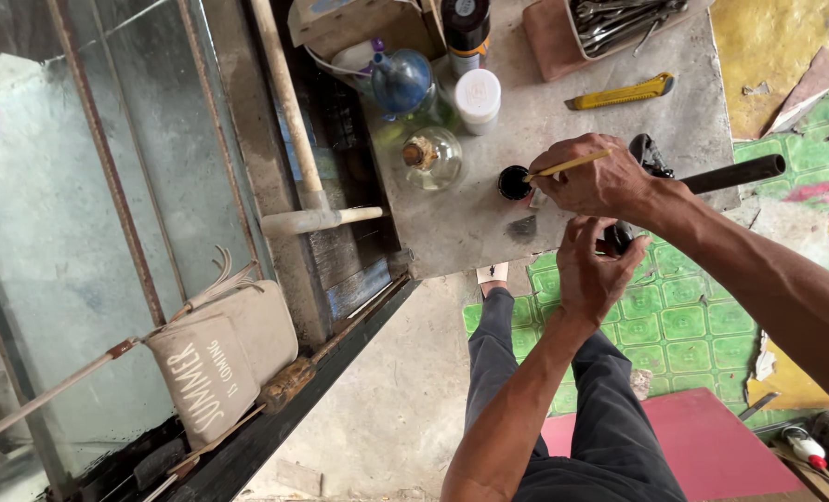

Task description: The person holds a bicycle saddle in one hand and a small open can of black paint in the other, brushing black paint over the saddle's underside and rails with a long-handled brush. They carry the saddle and paint can to a workbench and continue brushing paint onto the saddle while turning it to reach different areas.

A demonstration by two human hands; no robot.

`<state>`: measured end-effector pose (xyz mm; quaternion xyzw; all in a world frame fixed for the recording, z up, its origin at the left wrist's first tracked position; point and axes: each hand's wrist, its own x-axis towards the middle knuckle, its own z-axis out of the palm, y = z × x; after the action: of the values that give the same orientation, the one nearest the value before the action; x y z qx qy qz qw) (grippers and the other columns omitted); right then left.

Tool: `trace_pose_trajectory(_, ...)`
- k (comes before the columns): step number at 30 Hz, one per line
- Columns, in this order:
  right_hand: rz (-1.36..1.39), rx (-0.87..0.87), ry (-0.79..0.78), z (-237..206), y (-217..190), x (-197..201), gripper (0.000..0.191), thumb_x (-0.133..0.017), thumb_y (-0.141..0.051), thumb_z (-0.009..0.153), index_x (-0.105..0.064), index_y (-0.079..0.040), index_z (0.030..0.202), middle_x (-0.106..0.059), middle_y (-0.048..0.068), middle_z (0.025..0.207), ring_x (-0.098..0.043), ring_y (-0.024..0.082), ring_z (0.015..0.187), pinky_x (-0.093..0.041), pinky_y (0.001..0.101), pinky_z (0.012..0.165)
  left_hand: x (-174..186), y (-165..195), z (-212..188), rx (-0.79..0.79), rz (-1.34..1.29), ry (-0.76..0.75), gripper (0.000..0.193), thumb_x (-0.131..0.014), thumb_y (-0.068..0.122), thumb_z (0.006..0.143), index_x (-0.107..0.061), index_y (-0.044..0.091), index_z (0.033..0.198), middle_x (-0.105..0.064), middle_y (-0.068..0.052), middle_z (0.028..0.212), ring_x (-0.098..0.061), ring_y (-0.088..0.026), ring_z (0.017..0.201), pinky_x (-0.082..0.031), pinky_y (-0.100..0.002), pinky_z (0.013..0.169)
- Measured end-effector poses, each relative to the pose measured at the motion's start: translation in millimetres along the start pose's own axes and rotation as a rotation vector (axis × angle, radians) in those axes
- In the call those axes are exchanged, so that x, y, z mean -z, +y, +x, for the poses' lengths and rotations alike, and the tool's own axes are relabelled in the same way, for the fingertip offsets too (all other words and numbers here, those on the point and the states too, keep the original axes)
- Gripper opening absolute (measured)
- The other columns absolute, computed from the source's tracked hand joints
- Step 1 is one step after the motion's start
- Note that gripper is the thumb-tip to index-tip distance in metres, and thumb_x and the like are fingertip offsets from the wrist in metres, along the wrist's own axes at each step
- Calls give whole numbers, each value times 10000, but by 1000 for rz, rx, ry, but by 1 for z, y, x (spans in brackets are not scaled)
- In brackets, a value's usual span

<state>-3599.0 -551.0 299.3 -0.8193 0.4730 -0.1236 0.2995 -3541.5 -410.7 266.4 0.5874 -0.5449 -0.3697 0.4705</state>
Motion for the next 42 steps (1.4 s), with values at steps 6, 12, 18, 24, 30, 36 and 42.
trace_pose_trajectory(6, -32, -1, -44, 4, 3, -9, 169, -708, -244, 883, -805, -184, 1008, -785, 30, 1035, -738, 294, 893, -603, 447, 756, -3, -3, -3, 64, -18, -41, 400, -850, 204, 861, -626, 69, 1164, -600, -76, 1107, -650, -175, 891, -576, -321, 784)
trace_pose_trajectory(12, -71, -30, -44, 2, 9, -15, 175, -703, -248, 895, -806, -178, 1018, -788, 26, 1022, -742, 290, 876, -604, 443, 739, -2, 0, 0, 23, 15, -38, 395, -851, 193, 857, -625, 75, 1159, -603, -60, 1062, -639, -158, 888, -572, -314, 781)
trace_pose_trajectory(18, -50, -26, -52, 0, 14, -20, 162, -689, -212, 904, -809, -170, 1005, -797, 24, 1006, -747, 272, 787, -608, 420, 698, 2, 5, 2, 96, -27, -92, 393, -837, 179, 861, -640, 69, 1183, -606, -70, 1088, -643, -173, 923, -592, -299, 726)
trace_pose_trajectory(24, -38, 53, 55, -10, 14, -14, 156, -706, -188, 883, -792, -131, 1001, -785, 49, 978, -733, 292, 803, -599, 423, 673, 2, 6, 3, 82, -38, -62, 389, -841, 165, 842, -660, 58, 1169, -621, -88, 1093, -658, -204, 914, -594, -298, 714)
trace_pose_trajectory(30, -37, 79, 108, -11, 4, -5, 137, -688, -172, 895, -775, -114, 984, -777, 48, 965, -732, 297, 785, -597, 418, 658, 0, 3, 1, 31, -39, -27, 402, -838, 135, 830, -659, 47, 1179, -620, -87, 1090, -660, -185, 883, -586, -328, 736)
trace_pose_trajectory(36, 357, -124, 256, -22, -1, 2, 130, -720, -104, 881, -762, -40, 985, -750, 134, 817, -711, 243, 628, -571, 364, 563, 0, -6, 4, 111, -41, -47, 351, -841, 154, 849, -660, 36, 1125, -625, -86, 1048, -697, -191, 816, -602, -329, 725)
trace_pose_trajectory(42, 1199, -311, 716, -107, 25, 35, 92, -681, -35, 1036, -679, 43, 987, -662, 132, 769, -630, 178, 599, -493, 267, 495, 13, -13, 22, 169, 27, -78, 450, -857, 277, 843, -702, 0, 1162, -666, -122, 1075, -720, -235, 882, -615, -336, 754)
